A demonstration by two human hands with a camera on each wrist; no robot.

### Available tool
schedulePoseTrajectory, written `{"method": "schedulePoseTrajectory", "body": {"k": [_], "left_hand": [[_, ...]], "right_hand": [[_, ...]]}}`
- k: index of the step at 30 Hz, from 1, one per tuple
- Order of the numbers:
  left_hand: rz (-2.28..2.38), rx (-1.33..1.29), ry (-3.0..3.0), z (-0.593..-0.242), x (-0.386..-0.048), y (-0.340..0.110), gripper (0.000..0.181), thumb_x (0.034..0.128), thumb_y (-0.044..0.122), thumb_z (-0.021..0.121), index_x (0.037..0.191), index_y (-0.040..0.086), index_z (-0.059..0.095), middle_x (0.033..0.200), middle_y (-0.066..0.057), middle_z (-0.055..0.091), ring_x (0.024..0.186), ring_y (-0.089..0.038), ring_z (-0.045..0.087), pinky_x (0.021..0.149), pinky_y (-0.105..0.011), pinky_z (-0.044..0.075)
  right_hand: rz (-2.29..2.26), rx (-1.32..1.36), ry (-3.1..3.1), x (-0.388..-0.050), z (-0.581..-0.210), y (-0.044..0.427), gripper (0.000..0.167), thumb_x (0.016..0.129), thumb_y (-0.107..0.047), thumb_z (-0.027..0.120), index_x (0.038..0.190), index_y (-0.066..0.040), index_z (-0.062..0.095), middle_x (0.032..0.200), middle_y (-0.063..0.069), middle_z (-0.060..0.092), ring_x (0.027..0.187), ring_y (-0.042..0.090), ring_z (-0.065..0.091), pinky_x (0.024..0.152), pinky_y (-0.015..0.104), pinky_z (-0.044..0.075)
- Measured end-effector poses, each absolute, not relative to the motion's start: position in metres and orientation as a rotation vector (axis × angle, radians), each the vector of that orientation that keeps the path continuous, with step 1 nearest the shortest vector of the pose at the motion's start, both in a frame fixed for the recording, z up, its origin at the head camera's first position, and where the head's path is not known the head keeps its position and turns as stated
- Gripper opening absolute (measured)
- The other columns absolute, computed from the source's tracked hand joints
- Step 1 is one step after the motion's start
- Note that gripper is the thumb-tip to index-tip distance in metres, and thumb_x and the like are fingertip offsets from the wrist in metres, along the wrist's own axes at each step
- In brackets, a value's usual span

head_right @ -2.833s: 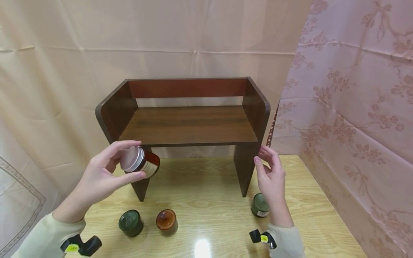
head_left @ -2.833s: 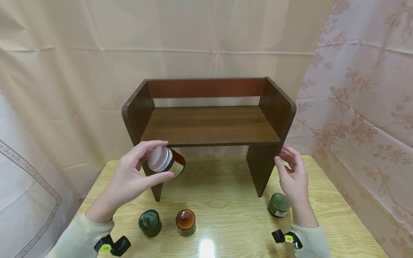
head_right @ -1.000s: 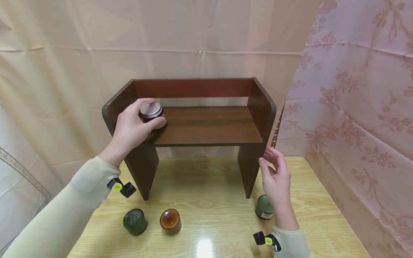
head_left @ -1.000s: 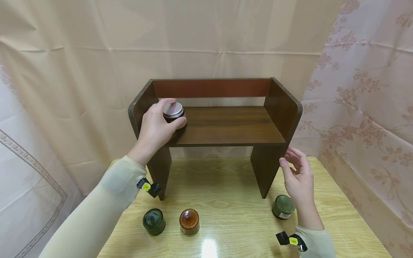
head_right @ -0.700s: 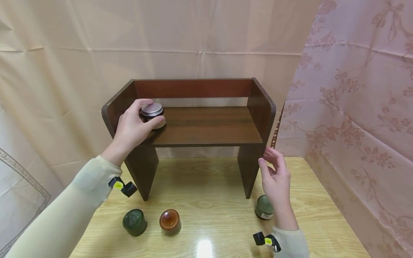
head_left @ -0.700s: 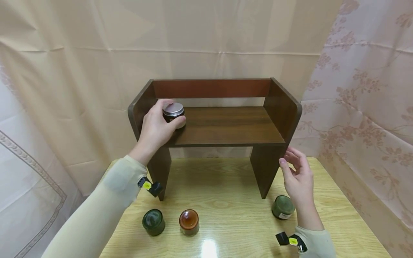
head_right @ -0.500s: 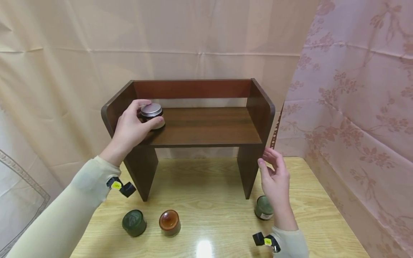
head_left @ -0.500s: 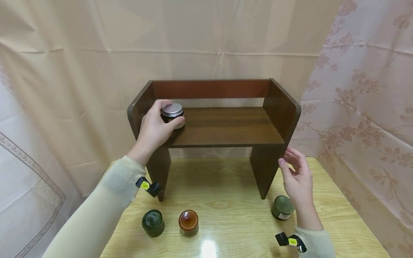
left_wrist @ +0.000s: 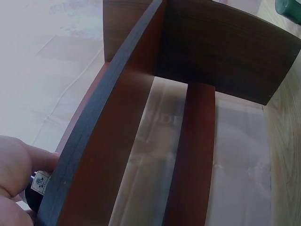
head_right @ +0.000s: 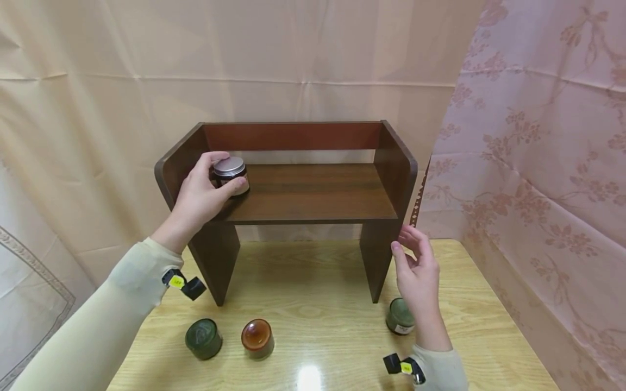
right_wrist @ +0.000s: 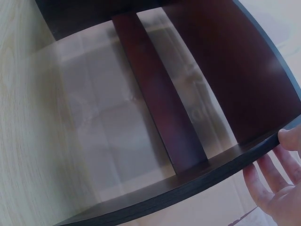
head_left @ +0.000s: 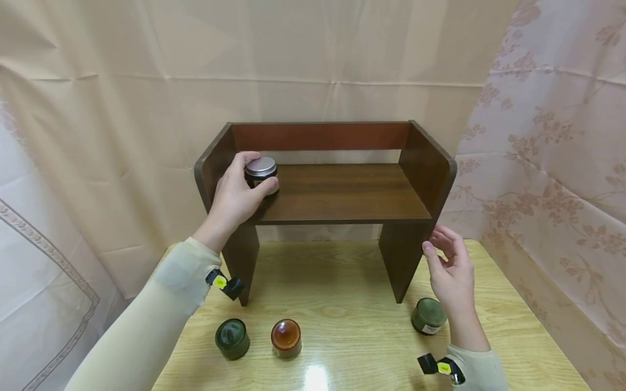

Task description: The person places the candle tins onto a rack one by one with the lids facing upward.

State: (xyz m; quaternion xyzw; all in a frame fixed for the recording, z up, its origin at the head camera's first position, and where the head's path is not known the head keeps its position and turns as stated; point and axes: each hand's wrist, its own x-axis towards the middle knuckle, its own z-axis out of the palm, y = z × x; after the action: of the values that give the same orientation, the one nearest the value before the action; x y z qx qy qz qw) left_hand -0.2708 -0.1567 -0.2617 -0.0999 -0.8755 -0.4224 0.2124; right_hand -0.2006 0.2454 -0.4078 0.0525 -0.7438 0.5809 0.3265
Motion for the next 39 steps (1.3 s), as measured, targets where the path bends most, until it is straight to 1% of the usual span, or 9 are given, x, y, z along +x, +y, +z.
{"method": "schedulePoseTrajectory", "body": {"k": [5,16,23,27,34,39], "left_hand": [[-1.156,-0.266,-2.434,-0.261,-0.27,-0.156,0.062,0.0995,0.023,0.081,0.152,0.006,0.051,0.145,-0.022,0.058,0.139,-0.04,0.053,0.115,-0.056,0.042],[-1.123,-0.243,-2.427,-0.262,-0.269,-0.154,0.063,0.0995,0.023,0.081,0.15,0.004,0.049,0.144,-0.025,0.057,0.137,-0.041,0.053,0.113,-0.057,0.042],[-1.113,-0.217,-2.421,-0.263,-0.267,-0.155,0.063,0.0995,0.024,0.081,0.149,0.004,0.048,0.147,-0.023,0.056,0.139,-0.041,0.052,0.115,-0.057,0.041],[-1.113,-0.202,-2.418,-0.262,-0.266,-0.154,0.063,0.0987,0.024,0.081,0.149,0.004,0.048,0.146,-0.023,0.055,0.138,-0.041,0.052,0.115,-0.057,0.041],[-1.073,-0.208,-2.39,-0.261,-0.262,-0.152,0.062,0.0978,0.023,0.081,0.148,0.004,0.049,0.143,-0.026,0.052,0.136,-0.043,0.051,0.114,-0.057,0.042],[-1.051,-0.235,-2.352,-0.258,-0.257,-0.149,0.061,0.0972,0.021,0.08,0.148,0.004,0.051,0.146,-0.025,0.052,0.137,-0.042,0.051,0.113,-0.057,0.042]], "right_hand": [[1.515,0.13,-1.953,-0.201,-0.407,0.246,0.042,0.107,0.004,0.064,0.148,0.002,0.056,0.123,-0.018,0.068,0.117,0.004,0.066,0.092,0.011,0.053],[1.509,0.122,-1.967,-0.202,-0.408,0.245,0.042,0.107,0.003,0.064,0.149,0.001,0.057,0.124,-0.018,0.068,0.117,0.003,0.066,0.092,0.011,0.053],[1.547,0.131,-1.938,-0.202,-0.407,0.241,0.042,0.106,0.006,0.065,0.147,0.003,0.058,0.121,-0.016,0.07,0.115,0.004,0.066,0.09,0.01,0.053],[1.56,0.124,-1.941,-0.203,-0.406,0.241,0.043,0.106,0.005,0.065,0.149,0.002,0.057,0.122,-0.015,0.069,0.116,0.004,0.065,0.091,0.01,0.052],[1.541,0.122,-1.956,-0.203,-0.407,0.241,0.043,0.107,0.004,0.065,0.149,0.001,0.058,0.122,-0.016,0.069,0.116,0.003,0.065,0.09,0.01,0.052],[1.519,0.131,-1.964,-0.203,-0.407,0.241,0.042,0.107,0.004,0.065,0.148,0.0,0.058,0.122,-0.017,0.069,0.116,0.002,0.066,0.09,0.01,0.053]]}}
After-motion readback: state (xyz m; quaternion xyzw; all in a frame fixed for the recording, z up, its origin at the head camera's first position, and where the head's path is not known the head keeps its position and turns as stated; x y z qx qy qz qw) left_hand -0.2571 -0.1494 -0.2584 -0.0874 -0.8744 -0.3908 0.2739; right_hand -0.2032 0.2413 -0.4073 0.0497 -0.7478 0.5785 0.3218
